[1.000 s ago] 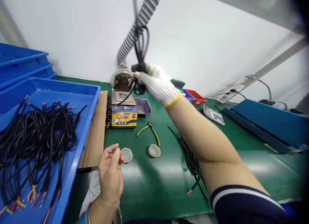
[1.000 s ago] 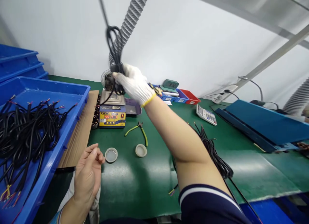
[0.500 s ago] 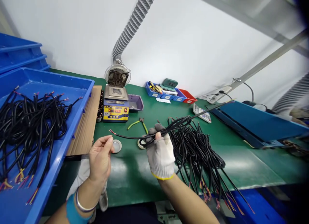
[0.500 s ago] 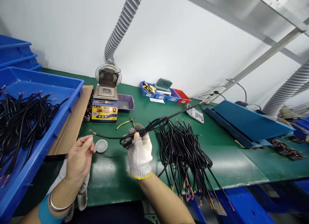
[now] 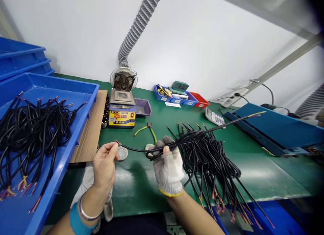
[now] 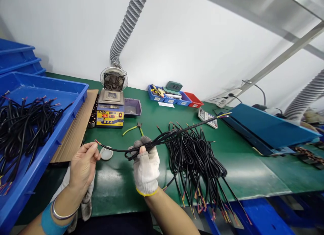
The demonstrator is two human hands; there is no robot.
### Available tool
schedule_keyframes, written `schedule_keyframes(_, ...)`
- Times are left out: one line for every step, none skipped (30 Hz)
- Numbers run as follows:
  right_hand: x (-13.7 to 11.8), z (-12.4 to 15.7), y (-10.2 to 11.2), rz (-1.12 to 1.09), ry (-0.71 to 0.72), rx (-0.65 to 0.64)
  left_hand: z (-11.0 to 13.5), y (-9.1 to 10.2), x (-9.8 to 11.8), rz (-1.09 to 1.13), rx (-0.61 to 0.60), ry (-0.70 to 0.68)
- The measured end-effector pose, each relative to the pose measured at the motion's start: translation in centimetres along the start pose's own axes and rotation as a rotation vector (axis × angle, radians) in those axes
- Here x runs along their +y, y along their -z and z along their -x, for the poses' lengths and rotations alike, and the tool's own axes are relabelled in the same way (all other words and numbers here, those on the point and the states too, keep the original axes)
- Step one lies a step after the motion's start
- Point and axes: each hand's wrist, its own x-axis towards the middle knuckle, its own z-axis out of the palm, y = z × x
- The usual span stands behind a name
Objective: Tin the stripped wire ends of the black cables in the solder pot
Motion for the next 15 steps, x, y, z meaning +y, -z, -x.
schedule_keyframes(-0.03,0.05,0.02,-0.004,0.002,-0.001,-0.01,-0.02,-0.01,0.004,0.001,0.004)
schedule_keyframes(-0.07,0.11,0.03,-0.007,0.005,-0.002,-0.02,-0.03,-0.03,0.007,0.001,0.008)
schedule_keyframes(-0.11,0.16,0.04,-0.009,0.008,-0.003,-0.03,-0.05,-0.05,0.009,0.001,0.009)
schedule_keyframes(-0.16,0.22,0.06,-0.009,0.011,-0.005,-0.05,-0.07,-0.07,0.011,0.001,0.011)
schedule_keyframes(-0.20,0.26,0.07,-0.008,0.012,-0.008,-0.06,-0.08,-0.08,0.013,0.002,0.012)
schedule_keyframes(-0.23,0.31,0.09,-0.005,0.012,-0.009,-0.07,-0.10,-0.09,0.013,0.001,0.013)
schedule_keyframes(-0.25,0.35,0.11,-0.003,0.011,-0.009,-0.08,-0.11,-0.11,0.013,0.000,0.016)
schedule_keyframes(-0.26,0.38,0.14,0.000,0.009,-0.010,-0.09,-0.11,-0.12,0.013,-0.003,0.018)
schedule_keyframes(-0.26,0.43,0.16,0.003,0.005,-0.011,-0.10,-0.10,-0.13,0.012,-0.008,0.020)
schedule_keyframes(-0.26,0.47,0.19,0.006,0.002,-0.014,-0.11,-0.07,-0.15,0.011,-0.013,0.022)
schedule_keyframes(-0.26,0.52,0.22,0.009,0.001,-0.018,-0.12,-0.04,-0.18,0.010,-0.019,0.023)
schedule_keyframes(-0.26,0.58,0.24,0.014,0.001,-0.023,-0.13,0.00,-0.21,0.010,-0.026,0.024)
schedule_keyframes(-0.26,0.64,0.26,0.018,0.003,-0.027,-0.13,0.04,-0.24,0.010,-0.032,0.025)
schedule_keyframes(-0.26,0.71,0.27,0.022,0.007,-0.031,-0.14,0.09,-0.26,0.011,-0.037,0.025)
schedule_keyframes(-0.26,0.79,0.28,0.025,0.011,-0.036,-0.14,0.14,-0.27,0.012,-0.043,0.024)
